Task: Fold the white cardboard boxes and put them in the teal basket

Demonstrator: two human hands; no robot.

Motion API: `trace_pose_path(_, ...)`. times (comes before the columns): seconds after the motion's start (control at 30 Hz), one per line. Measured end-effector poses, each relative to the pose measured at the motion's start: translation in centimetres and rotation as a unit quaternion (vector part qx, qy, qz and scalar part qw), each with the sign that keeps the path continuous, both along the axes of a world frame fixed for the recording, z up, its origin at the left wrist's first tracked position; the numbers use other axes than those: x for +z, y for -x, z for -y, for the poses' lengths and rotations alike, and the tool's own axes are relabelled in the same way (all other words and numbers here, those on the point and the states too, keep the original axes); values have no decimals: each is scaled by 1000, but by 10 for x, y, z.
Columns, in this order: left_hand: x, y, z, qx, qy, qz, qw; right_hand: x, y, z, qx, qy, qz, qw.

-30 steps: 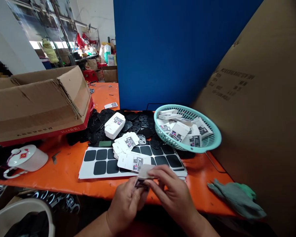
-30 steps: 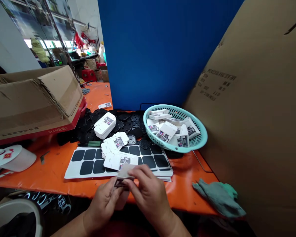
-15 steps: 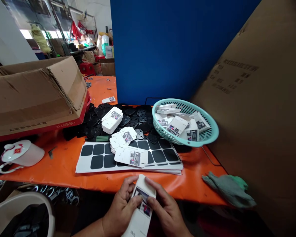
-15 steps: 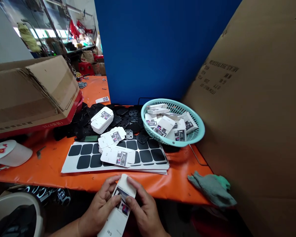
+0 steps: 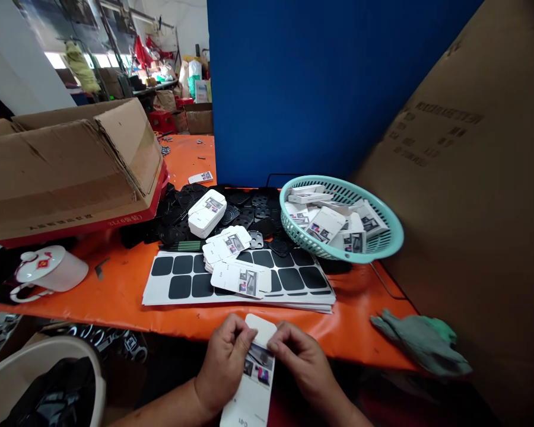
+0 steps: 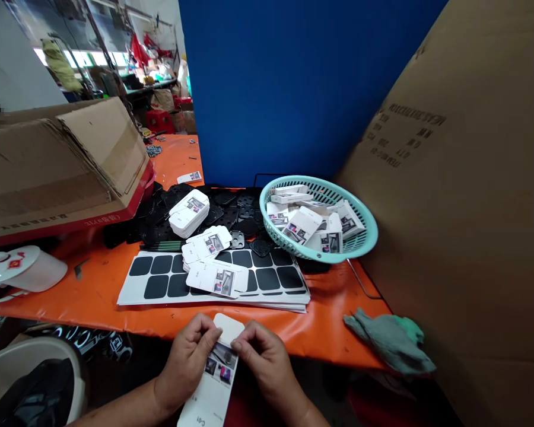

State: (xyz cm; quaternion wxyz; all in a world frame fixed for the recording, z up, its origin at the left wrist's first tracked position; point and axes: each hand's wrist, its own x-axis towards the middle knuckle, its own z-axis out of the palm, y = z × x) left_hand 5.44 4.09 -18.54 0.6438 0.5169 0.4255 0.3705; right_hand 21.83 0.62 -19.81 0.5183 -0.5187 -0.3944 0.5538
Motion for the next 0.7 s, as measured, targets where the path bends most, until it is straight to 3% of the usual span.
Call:
trace_pose_path(0.1, 4, 3, 4, -4, 47, 58, 997, 3, 4, 1, -1, 75, -115, 991)
trace_pose_path(0.17, 4, 8, 6, -17, 54, 58, 997, 3, 5, 5, 16, 90, -127, 988)
trace_pose_path(0.3, 3, 18, 6, -37, 10, 1, 999, 7, -1, 12, 58, -80, 41, 994)
trace_pose_path(0.37, 4, 20, 5, -48, -28, -12, 998, 9, -2, 12, 76, -121, 83, 986)
trace_pose_path(0.47, 13, 20, 1, -59, -53, -43, 996, 15, 1, 11, 59, -45, 87, 993)
trace_pose_path(0.7, 42, 16, -15, -70, 54, -58, 994, 37, 7, 2, 27, 89, -8, 996)
